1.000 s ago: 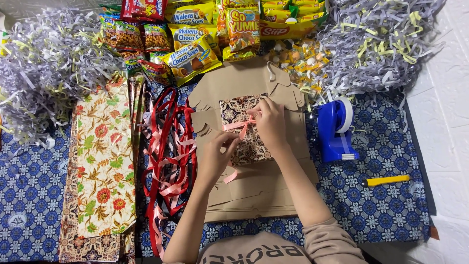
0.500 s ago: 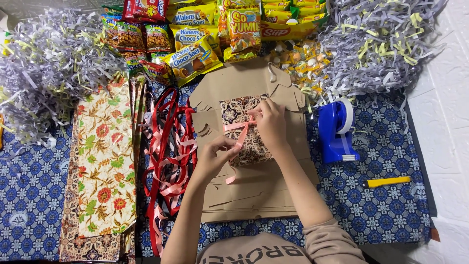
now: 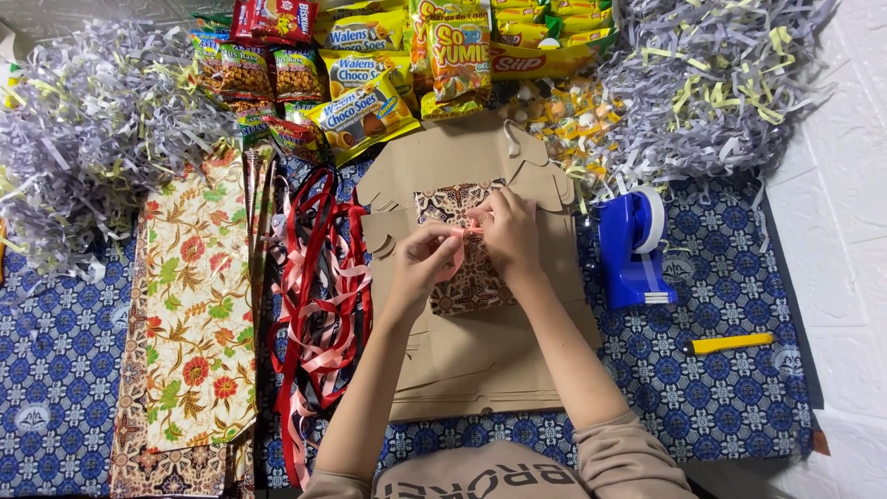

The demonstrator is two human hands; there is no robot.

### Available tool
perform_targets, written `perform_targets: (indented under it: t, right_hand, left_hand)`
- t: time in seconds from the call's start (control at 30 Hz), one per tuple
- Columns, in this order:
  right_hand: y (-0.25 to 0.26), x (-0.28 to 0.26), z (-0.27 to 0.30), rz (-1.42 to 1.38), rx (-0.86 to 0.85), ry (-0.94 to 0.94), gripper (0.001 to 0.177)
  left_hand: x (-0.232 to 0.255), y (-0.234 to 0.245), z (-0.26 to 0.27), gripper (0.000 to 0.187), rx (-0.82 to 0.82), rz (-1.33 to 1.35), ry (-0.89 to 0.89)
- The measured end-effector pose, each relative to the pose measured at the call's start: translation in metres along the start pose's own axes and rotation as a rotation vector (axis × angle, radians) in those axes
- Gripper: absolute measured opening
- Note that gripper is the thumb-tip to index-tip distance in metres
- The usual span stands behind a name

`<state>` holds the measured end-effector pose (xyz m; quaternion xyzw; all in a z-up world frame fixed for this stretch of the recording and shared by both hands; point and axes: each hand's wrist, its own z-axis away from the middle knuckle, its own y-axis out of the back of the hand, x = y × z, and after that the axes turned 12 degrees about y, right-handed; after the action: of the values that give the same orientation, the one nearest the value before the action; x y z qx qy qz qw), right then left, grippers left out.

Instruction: Tying a decorative pink ribbon into a bow around a small patterned gift box on a workspace filled with snacks and packaging materials.

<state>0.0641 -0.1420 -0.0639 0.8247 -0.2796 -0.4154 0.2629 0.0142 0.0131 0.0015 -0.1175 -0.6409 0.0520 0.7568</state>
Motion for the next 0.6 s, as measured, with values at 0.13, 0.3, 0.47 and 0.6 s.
perform_targets:
  t: [0.13, 0.3, 0.47, 0.6]
  right_hand:
    - [-0.004, 0.003, 0.001, 0.107, 0.023, 0.041, 0.038]
    - [0.016, -0.018, -0.008, 0.016, -0.028, -0.009, 0.038]
    - [0.017, -0.022, -0.011, 0.081, -0.044, 0.020, 0.033]
    - [0.023, -0.016, -0.020, -0.075, -0.109, -0.031, 0.029]
  left_hand:
    - [-0.012, -0.001, -0.012, 0.009, 0.075, -0.050, -0.108]
    - [-0.021, -0.012, -0.022, 0.010, 0.159, 0.042, -0.070]
    - [-0.019, -0.020, -0.025, 0.010, 0.262, 0.004, -0.211]
    - [-0.020, -0.019, -0.026, 0.014, 0.261, -0.041, -0.203]
